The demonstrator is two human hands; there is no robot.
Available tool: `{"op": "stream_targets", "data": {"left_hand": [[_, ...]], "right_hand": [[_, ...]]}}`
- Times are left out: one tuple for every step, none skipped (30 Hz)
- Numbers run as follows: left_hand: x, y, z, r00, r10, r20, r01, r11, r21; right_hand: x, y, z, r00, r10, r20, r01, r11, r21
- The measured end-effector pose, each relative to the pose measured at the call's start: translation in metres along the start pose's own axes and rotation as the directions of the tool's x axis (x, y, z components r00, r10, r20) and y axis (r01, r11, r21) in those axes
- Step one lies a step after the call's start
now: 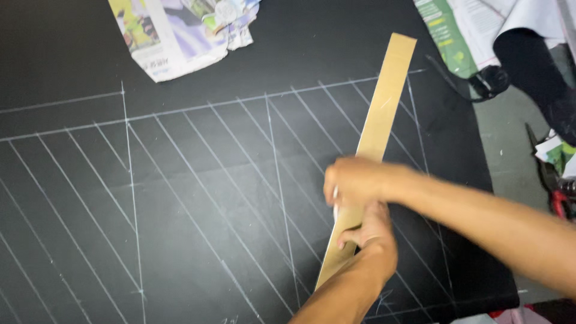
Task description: The person uses a white marking tool to draw lines on a long, narrow strip of light-colored material. They hold the strip steady with one hand while drawing with the other, repeatedly repositioning the strip on a dark work surface to continue the marking process.
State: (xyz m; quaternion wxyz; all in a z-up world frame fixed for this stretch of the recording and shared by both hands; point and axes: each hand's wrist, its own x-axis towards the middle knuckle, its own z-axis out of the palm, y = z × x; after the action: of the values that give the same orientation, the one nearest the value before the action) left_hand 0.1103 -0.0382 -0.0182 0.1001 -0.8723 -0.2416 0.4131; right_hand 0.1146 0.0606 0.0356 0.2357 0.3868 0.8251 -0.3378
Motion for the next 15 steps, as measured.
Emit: {"op": "stream_targets", "data": {"left_hand": [[-0.011, -0.012, -0.004, 1.000, 0.012, -0.009, -0.012, 1.000, -0.001], [-0.025, -0.021, -0.007, 1.000, 0.004, -0.007, -0.004, 1.000, 0.003], [-0.037, -0.030, -0.010, 1.000, -0.005, 0.000, 0.005, 1.000, 0.005], [-0.045, -0.038, -0.015, 1.000, -0.013, 0.007, 0.013, 1.000, 0.007], [-0.052, -0.045, -0.019, 1.000, 0.002, 0.015, -0.002, 1.000, 0.003], [-0.058, -0.049, -0.022, 1.000, 0.017, 0.023, -0.017, 1.000, -0.001], [-0.063, -0.054, -0.024, 0.999, 0.031, 0.033, -0.031, 1.000, -0.004], [-0.068, -0.057, -0.026, 0.999, 0.040, 0.036, -0.040, 0.999, -0.016], [-0.072, -0.061, -0.029, 0.998, 0.050, 0.036, -0.049, 0.999, -0.023], [-0.075, -0.064, -0.032, 0.998, 0.059, 0.036, -0.058, 0.998, -0.031], [-0.078, -0.067, -0.034, 0.996, 0.086, 0.038, -0.085, 0.996, -0.030], [-0.080, -0.069, -0.035, 0.993, 0.112, 0.041, -0.111, 0.993, -0.030], [-0.083, -0.069, -0.036, 0.989, 0.145, 0.038, -0.144, 0.989, -0.033], [-0.084, -0.069, -0.036, 0.987, 0.157, 0.045, -0.156, 0.987, -0.024], [-0.083, -0.068, -0.034, 0.985, 0.168, 0.047, -0.167, 0.986, -0.014]], "right_hand": [[0.010, 0.025, -0.009, 0.992, -0.104, -0.065, 0.103, 0.994, -0.019], [0.016, 0.052, -0.023, 0.994, -0.051, -0.095, 0.049, 0.998, -0.025], [0.021, 0.076, -0.041, 0.992, -0.003, -0.123, -0.001, 1.000, -0.028], [0.022, 0.100, -0.060, 0.977, -0.003, -0.214, -0.008, 0.999, -0.049], [0.022, 0.122, -0.084, 0.963, 0.058, -0.262, -0.093, 0.988, -0.123], [0.023, 0.140, -0.104, 0.928, 0.130, -0.350, -0.185, 0.974, -0.128], [0.026, 0.154, -0.125, 0.893, 0.230, -0.387, -0.329, 0.920, -0.214], [0.029, 0.165, -0.141, 0.843, 0.269, -0.466, -0.403, 0.890, -0.215], [0.029, 0.174, -0.151, 0.780, 0.305, -0.546, -0.478, 0.854, -0.205], [0.030, 0.180, -0.156, 0.782, 0.284, -0.554, -0.447, 0.876, -0.182], [0.027, 0.185, -0.159, 0.780, 0.270, -0.565, -0.422, 0.893, -0.156], [0.023, 0.187, -0.160, 0.777, 0.255, -0.576, -0.395, 0.909, -0.130], [0.014, 0.187, -0.154, 0.749, 0.230, -0.621, -0.358, 0.930, -0.087], [0.003, 0.183, -0.143, 0.716, 0.208, -0.666, -0.318, 0.947, -0.046], [-0.011, 0.177, -0.131, 0.678, 0.189, -0.710, -0.280, 0.960, -0.011]]}}
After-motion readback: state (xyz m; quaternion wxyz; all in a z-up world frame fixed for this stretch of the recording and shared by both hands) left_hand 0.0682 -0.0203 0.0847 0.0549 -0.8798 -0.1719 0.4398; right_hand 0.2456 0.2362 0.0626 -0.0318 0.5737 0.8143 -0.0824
